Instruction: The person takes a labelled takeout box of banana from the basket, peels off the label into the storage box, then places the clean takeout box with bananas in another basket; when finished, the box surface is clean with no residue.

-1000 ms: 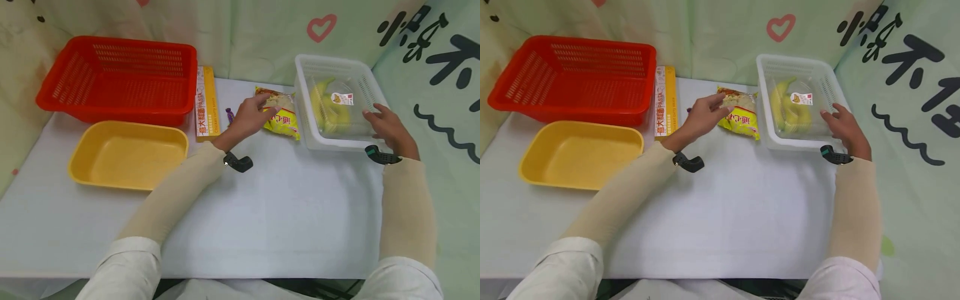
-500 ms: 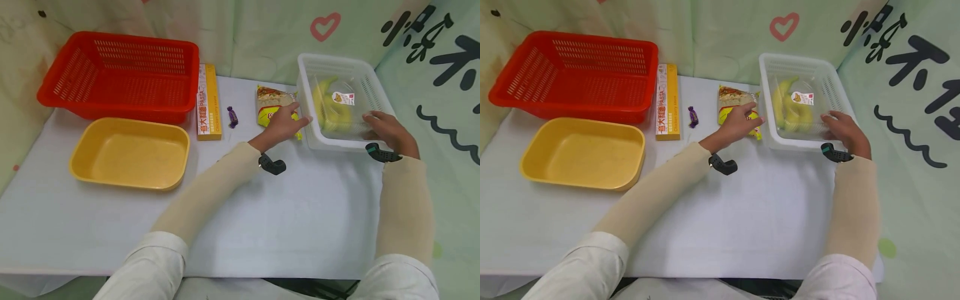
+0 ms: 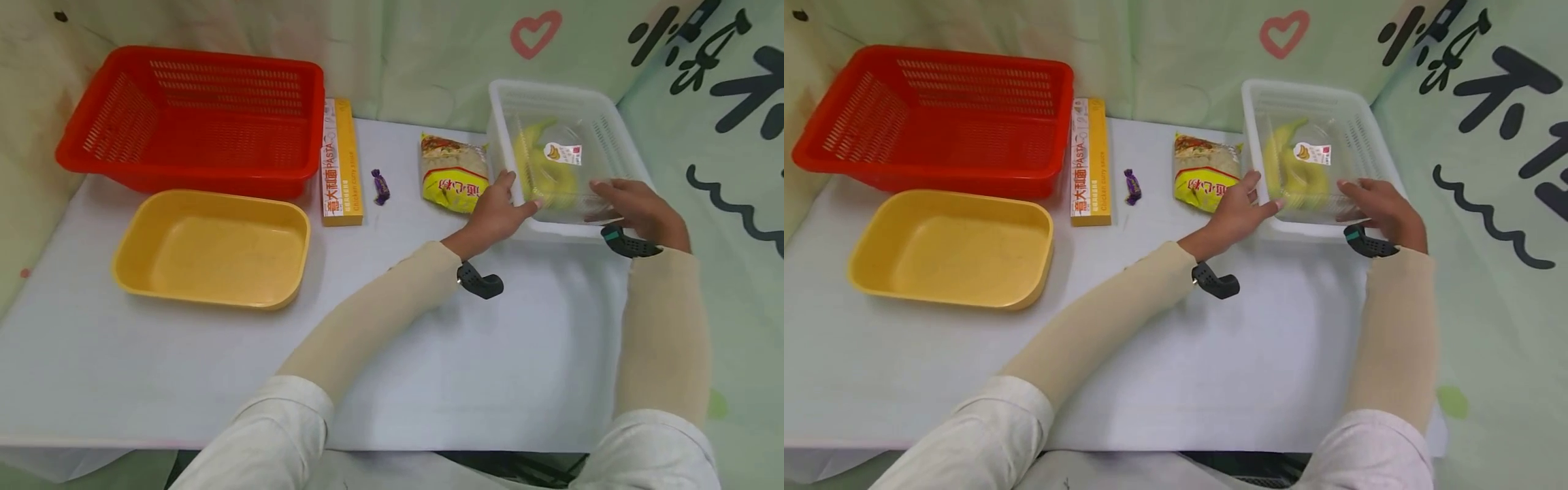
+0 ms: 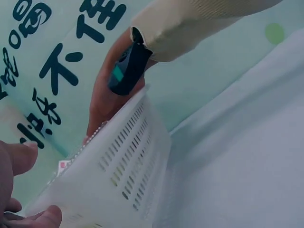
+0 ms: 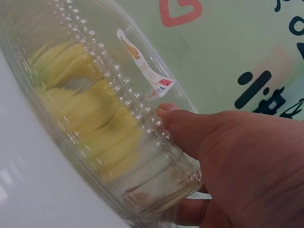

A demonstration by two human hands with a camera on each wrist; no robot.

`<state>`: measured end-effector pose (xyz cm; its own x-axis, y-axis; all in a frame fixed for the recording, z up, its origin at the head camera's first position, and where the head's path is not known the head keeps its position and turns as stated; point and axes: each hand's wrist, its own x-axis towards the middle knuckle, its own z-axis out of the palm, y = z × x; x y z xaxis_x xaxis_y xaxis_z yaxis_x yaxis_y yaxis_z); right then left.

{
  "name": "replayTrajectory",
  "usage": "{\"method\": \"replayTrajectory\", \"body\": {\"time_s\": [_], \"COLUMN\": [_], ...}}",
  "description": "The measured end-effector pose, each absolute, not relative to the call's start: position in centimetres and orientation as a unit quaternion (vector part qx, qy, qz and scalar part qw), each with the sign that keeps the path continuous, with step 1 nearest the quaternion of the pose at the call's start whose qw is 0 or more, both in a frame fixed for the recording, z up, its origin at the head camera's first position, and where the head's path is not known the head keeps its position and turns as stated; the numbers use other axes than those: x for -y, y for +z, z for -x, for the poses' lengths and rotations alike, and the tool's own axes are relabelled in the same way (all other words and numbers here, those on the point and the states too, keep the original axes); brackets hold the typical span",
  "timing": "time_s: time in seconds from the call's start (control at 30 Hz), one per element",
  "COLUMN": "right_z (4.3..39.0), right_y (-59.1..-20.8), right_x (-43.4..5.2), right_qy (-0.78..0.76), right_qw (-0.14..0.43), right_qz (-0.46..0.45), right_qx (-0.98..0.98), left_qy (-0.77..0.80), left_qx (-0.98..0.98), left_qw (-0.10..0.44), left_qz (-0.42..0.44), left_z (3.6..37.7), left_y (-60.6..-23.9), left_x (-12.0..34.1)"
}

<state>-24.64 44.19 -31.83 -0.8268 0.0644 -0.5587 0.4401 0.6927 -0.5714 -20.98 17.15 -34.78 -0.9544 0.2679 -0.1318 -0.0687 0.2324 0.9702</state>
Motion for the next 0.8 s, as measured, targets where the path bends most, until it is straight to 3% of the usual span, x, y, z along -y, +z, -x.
{"method": "replayTrajectory", "body": {"time_s": [0.13, 0.33, 0.8], "right_z": [24.5, 24.6, 23.8], "right_y": [-31.8, -31.5, -30.4], "right_x": [-43.9, -43.7, -44.2], "right_qy": [-0.383, -0.429, -0.501], "right_qw": [0.214, 0.191, 0.114], "right_qz": [-0.174, -0.215, -0.268], "right_qx": [-0.882, -0.856, -0.815], "left_qy": [0.628, 0.702, 0.672], "left_qx": [-0.765, -0.695, -0.723], "left_qw": [0.121, 0.15, 0.138], "left_qz": [-0.075, -0.04, -0.085], "left_z": [21.0, 21.0, 20.5], "left_y": [-35.3, -36.1, -36.0], "left_x": [-17.4, -17.1, -17.9]}}
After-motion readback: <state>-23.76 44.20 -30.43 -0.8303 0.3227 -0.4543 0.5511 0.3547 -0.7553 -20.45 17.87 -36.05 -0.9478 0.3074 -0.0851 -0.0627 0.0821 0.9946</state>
